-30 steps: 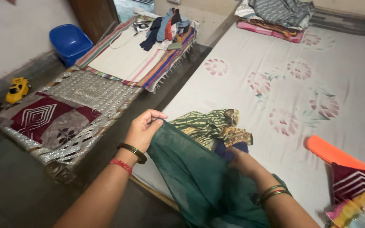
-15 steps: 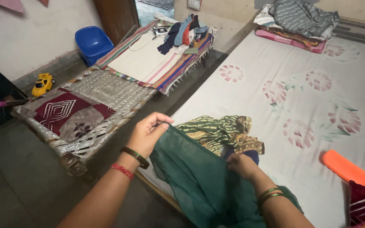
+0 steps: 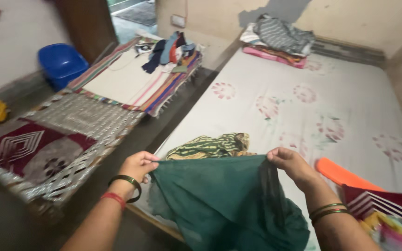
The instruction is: The person sweeps the floor between two beds using a broom, then picks up a pile of clothes from a cot and folds a dark green garment on a bed. The person handles the clothes by hand and places the folded item on the bed.
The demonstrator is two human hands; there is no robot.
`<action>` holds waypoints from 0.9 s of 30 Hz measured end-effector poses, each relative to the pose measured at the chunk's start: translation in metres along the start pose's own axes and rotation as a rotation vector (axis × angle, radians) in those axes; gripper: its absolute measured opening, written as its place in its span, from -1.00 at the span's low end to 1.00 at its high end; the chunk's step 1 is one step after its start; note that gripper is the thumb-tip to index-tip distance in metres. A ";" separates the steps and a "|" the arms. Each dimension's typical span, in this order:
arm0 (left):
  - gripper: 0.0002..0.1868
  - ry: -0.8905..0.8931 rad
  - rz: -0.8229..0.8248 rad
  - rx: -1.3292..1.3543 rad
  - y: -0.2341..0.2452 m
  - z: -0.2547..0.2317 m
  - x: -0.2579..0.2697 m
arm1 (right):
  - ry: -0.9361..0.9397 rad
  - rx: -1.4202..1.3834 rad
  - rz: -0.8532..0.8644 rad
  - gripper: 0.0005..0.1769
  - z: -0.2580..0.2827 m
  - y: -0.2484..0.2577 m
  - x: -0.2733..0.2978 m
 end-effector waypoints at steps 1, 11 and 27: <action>-0.80 0.112 0.036 0.125 -0.003 0.014 -0.002 | 0.021 -0.060 0.002 -0.82 0.010 0.000 0.009; -0.75 0.122 0.289 0.738 0.002 0.015 -0.034 | -0.019 -0.025 -0.233 -0.83 0.040 -0.014 0.063; -0.73 -0.057 0.044 0.658 0.029 0.001 -0.065 | -0.045 0.230 -0.258 -0.84 0.081 -0.070 0.101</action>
Point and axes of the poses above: each hand's wrist, its own x-axis away from the middle knuckle, its own y-axis out of the back of the hand, z = x × y, the point moved 10 cm from there along -x, towards the middle knuckle, and after that the axes turned 2 degrees about z, right-handed, at the moved point
